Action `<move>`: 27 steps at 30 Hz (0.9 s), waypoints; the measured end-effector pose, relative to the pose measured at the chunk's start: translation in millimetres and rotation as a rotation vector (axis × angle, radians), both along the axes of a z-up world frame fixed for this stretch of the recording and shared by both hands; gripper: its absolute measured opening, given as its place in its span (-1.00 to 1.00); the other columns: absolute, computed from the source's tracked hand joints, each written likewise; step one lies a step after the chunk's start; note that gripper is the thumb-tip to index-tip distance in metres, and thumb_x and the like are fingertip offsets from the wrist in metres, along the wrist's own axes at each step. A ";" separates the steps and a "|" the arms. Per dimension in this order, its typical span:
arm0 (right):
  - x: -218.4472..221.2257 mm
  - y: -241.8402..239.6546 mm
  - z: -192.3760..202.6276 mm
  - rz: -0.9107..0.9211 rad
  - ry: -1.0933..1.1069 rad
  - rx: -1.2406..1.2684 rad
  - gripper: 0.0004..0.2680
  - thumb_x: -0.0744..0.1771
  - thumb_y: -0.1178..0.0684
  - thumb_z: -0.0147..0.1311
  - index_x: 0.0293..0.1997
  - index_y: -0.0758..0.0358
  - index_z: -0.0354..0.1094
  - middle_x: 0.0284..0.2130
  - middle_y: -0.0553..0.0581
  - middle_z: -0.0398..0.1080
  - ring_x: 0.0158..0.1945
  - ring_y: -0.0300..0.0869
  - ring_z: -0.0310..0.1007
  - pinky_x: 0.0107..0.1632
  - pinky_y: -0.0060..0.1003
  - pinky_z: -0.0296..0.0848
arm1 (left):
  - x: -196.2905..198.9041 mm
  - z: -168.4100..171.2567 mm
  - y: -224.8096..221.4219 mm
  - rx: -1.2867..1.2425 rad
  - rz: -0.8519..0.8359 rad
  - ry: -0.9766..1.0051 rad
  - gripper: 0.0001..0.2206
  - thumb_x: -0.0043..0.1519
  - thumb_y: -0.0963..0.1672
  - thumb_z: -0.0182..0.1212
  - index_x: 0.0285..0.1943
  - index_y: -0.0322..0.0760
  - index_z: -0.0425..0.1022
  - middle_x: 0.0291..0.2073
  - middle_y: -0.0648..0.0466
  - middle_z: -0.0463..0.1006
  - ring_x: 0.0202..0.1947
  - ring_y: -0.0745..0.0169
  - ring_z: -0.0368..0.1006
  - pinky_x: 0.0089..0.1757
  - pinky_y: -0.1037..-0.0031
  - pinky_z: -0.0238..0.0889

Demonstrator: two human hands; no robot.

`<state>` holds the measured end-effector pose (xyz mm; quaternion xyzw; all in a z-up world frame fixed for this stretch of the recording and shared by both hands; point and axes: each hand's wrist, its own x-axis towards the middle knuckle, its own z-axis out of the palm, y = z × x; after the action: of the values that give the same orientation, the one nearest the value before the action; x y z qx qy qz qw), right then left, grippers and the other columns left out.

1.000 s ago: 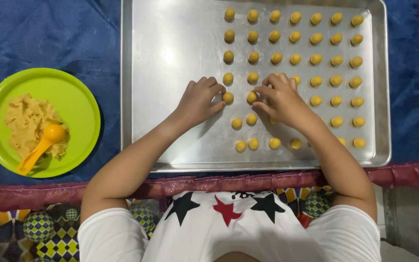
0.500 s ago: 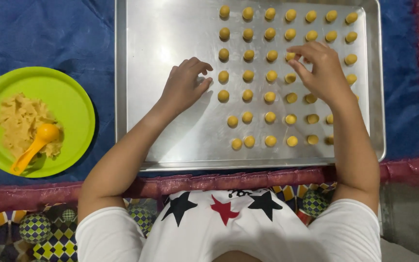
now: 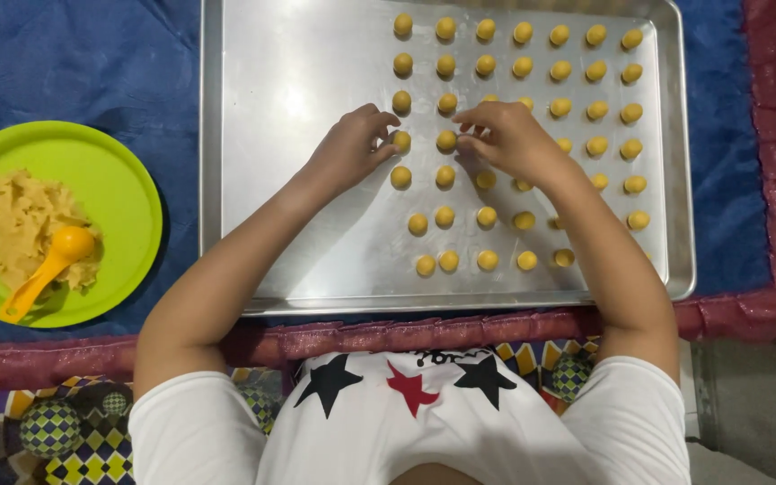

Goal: Arranging and aligning small dough balls into neat rows on a metal baking tray.

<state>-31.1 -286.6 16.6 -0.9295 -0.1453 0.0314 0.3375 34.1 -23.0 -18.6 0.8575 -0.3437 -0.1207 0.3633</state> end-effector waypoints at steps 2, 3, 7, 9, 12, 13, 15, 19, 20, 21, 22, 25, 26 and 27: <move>1.6 5.8 -4.1 -0.003 0.020 -0.044 -0.76 0.29 0.29 0.21 0.07 0.45 0.48 -0.22 0.36 0.53 -0.17 0.12 0.55 -0.15 -0.14 0.56 | 1.0 -1.1 -1.3 0.001 -0.009 -0.008 -0.71 0.27 -0.18 0.31 0.13 -0.47 0.52 -0.24 -0.17 0.55 -0.23 -0.06 0.57 -0.20 0.21 0.48; 2.7 8.8 -6.2 -0.007 0.039 -0.088 -0.77 0.31 0.22 0.25 0.07 0.41 0.49 -0.21 0.31 0.54 -0.17 0.07 0.56 -0.14 -0.20 0.56 | 1.6 -1.7 -1.8 0.001 -0.018 -0.015 -0.73 0.27 -0.18 0.30 0.10 -0.47 0.53 -0.24 -0.17 0.54 -0.25 -0.06 0.57 -0.22 0.22 0.49; 2.4 11.6 -12.6 0.046 -0.026 -0.164 -0.79 0.31 0.18 0.25 0.02 0.40 0.50 -0.21 0.30 0.54 -0.18 0.06 0.56 -0.17 -0.15 0.57 | 1.2 -1.8 -1.4 0.000 -0.019 -0.016 -0.74 0.28 -0.18 0.29 0.10 -0.48 0.53 -0.24 -0.18 0.54 -0.25 -0.06 0.57 -0.22 0.24 0.48; 0.9 12.7 -9.9 0.027 -0.007 -0.188 -0.78 0.32 0.15 0.26 0.04 0.38 0.50 -0.19 0.28 0.53 -0.17 0.04 0.56 -0.16 -0.20 0.56 | 1.1 -3.6 -1.6 0.001 -0.018 -0.007 -0.71 0.28 -0.18 0.28 0.15 -0.46 0.51 -0.25 -0.14 0.54 -0.26 0.00 0.57 -0.23 0.28 0.49; -3.1 12.3 4.6 -0.013 0.039 -0.185 -0.73 0.34 0.16 0.22 0.17 0.38 0.44 -0.14 0.29 0.52 -0.16 0.03 0.54 -0.16 -0.19 0.55 | -7.2 9.8 3.9 -0.014 -0.008 0.018 -0.68 0.28 -0.18 0.26 0.19 -0.50 0.47 -0.22 -0.18 0.52 -0.24 -0.03 0.57 -0.23 0.26 0.49; -5.1 9.6 6.2 -0.013 0.039 -0.185 -0.73 0.34 0.16 0.22 0.17 0.38 0.44 -0.14 0.29 0.52 -0.16 0.03 0.54 -0.16 -0.19 0.55 | -8.3 12.2 5.5 -0.014 -0.008 0.018 -0.68 0.28 -0.18 0.26 0.19 -0.50 0.47 -0.22 -0.18 0.52 -0.24 -0.03 0.57 -0.23 0.26 0.49; -9.8 4.5 9.1 -0.036 0.016 -0.194 -0.74 0.33 0.20 0.21 0.15 0.39 0.45 -0.17 0.30 0.51 -0.21 0.05 0.52 -0.22 -0.15 0.53 | -11.0 16.8 9.0 0.031 -0.027 0.004 -0.66 0.27 -0.19 0.23 0.22 -0.45 0.46 -0.17 -0.17 0.52 -0.20 -0.10 0.55 -0.21 0.19 0.47; -12.2 1.1 5.5 -0.062 -0.013 -0.235 -0.77 0.33 0.18 0.23 0.10 0.38 0.48 -0.19 0.28 0.52 -0.22 0.01 0.53 -0.25 -0.22 0.53 | -13.5 15.6 8.8 0.031 -0.002 0.022 -0.68 0.27 -0.21 0.22 0.20 -0.46 0.47 -0.18 -0.16 0.54 -0.21 -0.06 0.57 -0.22 0.25 0.48; -12.5 2.4 4.1 -0.075 -0.002 -0.242 -0.77 0.33 0.18 0.24 0.10 0.37 0.48 -0.20 0.26 0.52 -0.23 -0.01 0.53 -0.25 -0.25 0.52 | -12.7 11.4 8.2 0.018 0.011 0.028 -0.69 0.28 -0.20 0.22 0.19 -0.45 0.48 -0.20 -0.15 0.55 -0.22 -0.04 0.56 -0.22 0.27 0.48; -12.9 3.6 2.9 -0.089 0.008 -0.250 -0.77 0.33 0.18 0.24 0.10 0.35 0.48 -0.21 0.24 0.52 -0.24 -0.03 0.53 -0.25 -0.28 0.52 | -12.0 7.2 7.6 0.004 0.024 0.034 -0.70 0.28 -0.20 0.22 0.18 -0.45 0.48 -0.21 -0.14 0.55 -0.22 -0.01 0.56 -0.23 0.28 0.48; -13.3 4.5 0.3 -0.088 0.006 -0.250 -0.77 0.33 0.18 0.24 0.10 0.35 0.48 -0.21 0.24 0.52 -0.24 -0.03 0.53 -0.25 -0.28 0.52 | -11.7 5.7 6.7 0.004 0.025 0.032 -0.70 0.28 -0.20 0.22 0.18 -0.45 0.48 -0.21 -0.14 0.55 -0.22 -0.01 0.56 -0.23 0.28 0.48; -16.7 8.5 -5.0 -0.048 -0.059 -0.272 -0.75 0.33 0.14 0.25 0.12 0.32 0.48 -0.19 0.22 0.51 -0.24 0.00 0.53 -0.26 -0.21 0.54 | -11.9 2.4 5.0 -0.010 0.053 0.024 -0.69 0.27 -0.20 0.23 0.20 -0.42 0.48 -0.22 -0.11 0.57 -0.24 0.03 0.56 -0.23 0.30 0.49; -18.0 10.6 -4.6 -0.021 -0.076 -0.245 -0.78 0.34 0.15 0.24 0.09 0.32 0.49 -0.19 0.25 0.48 -0.22 0.04 0.52 -0.23 -0.17 0.54 | -11.7 2.1 5.1 -0.024 0.049 0.027 -0.70 0.27 -0.20 0.23 0.17 -0.42 0.48 -0.23 -0.10 0.56 -0.25 0.03 0.55 -0.23 0.30 0.47; -19.2 12.7 -4.3 0.007 -0.094 -0.217 -0.81 0.35 0.15 0.22 0.06 0.32 0.50 -0.19 0.27 0.45 -0.21 0.09 0.50 -0.20 -0.13 0.53 | -11.3 1.8 5.2 -0.037 0.045 0.030 -0.71 0.27 -0.19 0.23 0.15 -0.42 0.48 -0.25 -0.09 0.55 -0.25 0.04 0.54 -0.24 0.29 0.46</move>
<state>-50.3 -274.0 12.3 -0.9606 -0.1597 0.0047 0.2275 22.8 -17.9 -16.7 0.8561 -0.3212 -0.1191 0.3870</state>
